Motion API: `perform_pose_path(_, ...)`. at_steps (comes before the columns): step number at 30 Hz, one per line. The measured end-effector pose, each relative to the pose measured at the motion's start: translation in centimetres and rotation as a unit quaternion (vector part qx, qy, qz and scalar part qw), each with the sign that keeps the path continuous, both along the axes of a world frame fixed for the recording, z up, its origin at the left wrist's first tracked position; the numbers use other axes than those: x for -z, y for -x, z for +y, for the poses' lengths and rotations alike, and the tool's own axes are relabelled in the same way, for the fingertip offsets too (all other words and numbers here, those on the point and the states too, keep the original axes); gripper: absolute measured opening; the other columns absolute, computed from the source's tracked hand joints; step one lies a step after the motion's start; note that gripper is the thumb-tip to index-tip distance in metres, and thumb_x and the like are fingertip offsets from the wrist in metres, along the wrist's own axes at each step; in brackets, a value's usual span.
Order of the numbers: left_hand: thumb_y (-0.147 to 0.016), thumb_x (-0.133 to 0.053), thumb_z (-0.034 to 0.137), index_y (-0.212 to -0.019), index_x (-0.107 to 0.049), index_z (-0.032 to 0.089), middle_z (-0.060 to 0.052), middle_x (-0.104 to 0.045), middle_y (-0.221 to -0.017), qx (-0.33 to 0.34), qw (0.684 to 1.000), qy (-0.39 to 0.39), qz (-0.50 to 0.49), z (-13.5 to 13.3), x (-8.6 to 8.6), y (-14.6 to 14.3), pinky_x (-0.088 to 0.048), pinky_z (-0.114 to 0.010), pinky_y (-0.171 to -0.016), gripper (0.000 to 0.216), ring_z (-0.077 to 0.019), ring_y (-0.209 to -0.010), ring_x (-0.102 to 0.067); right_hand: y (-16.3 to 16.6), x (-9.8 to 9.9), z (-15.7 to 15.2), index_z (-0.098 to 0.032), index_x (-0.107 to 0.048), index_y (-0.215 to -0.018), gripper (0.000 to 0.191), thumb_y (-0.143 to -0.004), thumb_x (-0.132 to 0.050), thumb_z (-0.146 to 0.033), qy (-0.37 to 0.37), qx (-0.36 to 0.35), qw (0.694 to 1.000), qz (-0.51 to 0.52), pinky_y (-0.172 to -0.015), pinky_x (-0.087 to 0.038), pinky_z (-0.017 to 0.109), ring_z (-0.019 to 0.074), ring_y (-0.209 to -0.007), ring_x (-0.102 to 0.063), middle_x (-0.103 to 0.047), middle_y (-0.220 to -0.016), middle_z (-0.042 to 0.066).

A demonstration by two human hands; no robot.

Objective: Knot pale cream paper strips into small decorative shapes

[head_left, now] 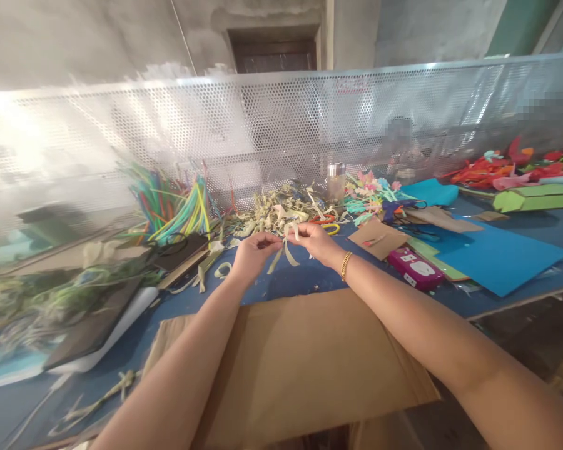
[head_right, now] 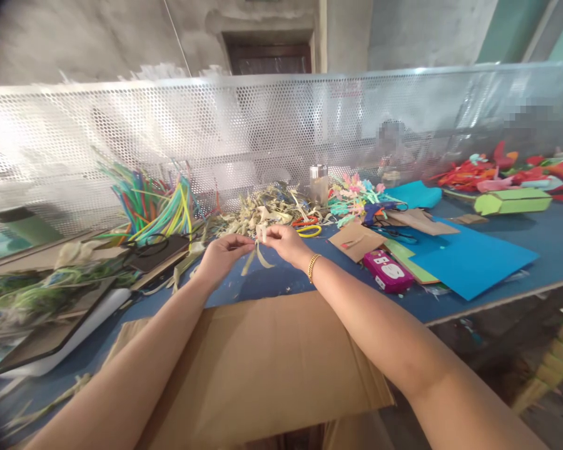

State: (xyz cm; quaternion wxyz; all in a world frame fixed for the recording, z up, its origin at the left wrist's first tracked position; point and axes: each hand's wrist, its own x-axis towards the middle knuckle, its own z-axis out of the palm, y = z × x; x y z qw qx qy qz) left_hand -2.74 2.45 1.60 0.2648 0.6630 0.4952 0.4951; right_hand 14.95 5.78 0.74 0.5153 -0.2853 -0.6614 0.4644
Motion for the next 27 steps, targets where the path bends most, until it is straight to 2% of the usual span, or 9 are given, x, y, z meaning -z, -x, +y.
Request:
perform_pose_path(4,-0.069,-0.070,0.035,-0.076,-0.068,0.018,0.000,-0.064,-0.070,0.003,1.000,0.001,0.028,-0.09,-0.05,-0.12,-0.039,-0.026,-0.063,0.019,-0.0136,-0.064,-0.053,0.20,-0.10,-0.30,-0.017,-0.066,-0.077,0.019,-0.069,-0.069,-0.034,-0.023,0.009,0.999,-0.021,-0.076,-0.046,0.030,0.0155,-0.077,-0.059,-0.067,-0.077,0.000)
perform_pose_path(9,-0.073,-0.066,0.039,-0.077,-0.063,0.017,0.000,-0.064,-0.071,0.045,0.998,0.031,-0.011,-0.23,0.02,-0.49,-0.038,-0.024,-0.063,0.022,-0.0129,-0.065,-0.053,0.09,-0.40,-0.41,-0.018,-0.068,-0.079,0.013,-0.072,-0.067,-0.029,-0.067,0.029,0.996,-0.047,-0.079,-0.048,0.031,0.0161,-0.080,-0.062,-0.071,-0.083,0.003)
perform_pose_path(12,-0.069,-0.070,0.040,-0.073,-0.063,0.016,0.001,-0.062,-0.068,0.041,0.998,0.035,-0.026,-0.29,0.03,-0.53,-0.036,-0.023,-0.059,0.025,-0.0117,-0.061,-0.051,0.04,-0.42,-0.38,-0.018,-0.068,-0.080,0.011,-0.073,-0.066,-0.026,-0.083,0.040,0.994,-0.055,-0.082,-0.048,0.032,0.0164,-0.083,-0.063,-0.071,-0.086,0.004)
perform_pose_path(17,-0.064,-0.075,0.040,-0.073,-0.062,0.016,0.003,-0.056,-0.054,0.025,0.992,0.096,-0.076,-0.69,-0.35,-0.64,-0.026,-0.021,-0.044,0.028,-0.0078,-0.046,-0.043,0.11,-0.27,-0.15,-0.017,-0.065,-0.078,0.012,-0.072,-0.067,-0.027,-0.083,0.028,0.995,-0.052,-0.079,-0.049,0.031,0.0156,-0.077,-0.063,-0.070,-0.079,0.002)
perform_pose_path(21,-0.064,-0.076,0.040,-0.078,-0.059,0.017,0.000,-0.062,-0.067,0.056,0.977,0.144,-0.145,-0.95,-0.54,-0.92,-0.025,-0.019,-0.041,0.032,-0.0082,-0.051,-0.053,0.05,-0.29,-0.14,-0.017,-0.065,-0.078,0.011,-0.073,-0.067,-0.027,-0.081,0.019,0.995,-0.049,-0.078,-0.049,0.030,0.0149,-0.076,-0.062,-0.069,-0.079,0.002)
perform_pose_path(27,-0.066,-0.074,0.044,-0.071,-0.061,0.016,0.002,-0.054,-0.058,0.057,0.982,0.139,-0.116,-0.90,-0.38,-0.82,-0.027,-0.017,-0.042,0.031,-0.0071,-0.050,-0.048,-0.03,-0.27,-0.20,-0.016,-0.066,-0.081,0.013,-0.074,-0.065,-0.027,-0.068,0.038,0.995,-0.060,-0.078,-0.048,0.030,0.0141,-0.077,-0.062,-0.069,-0.081,0.003)
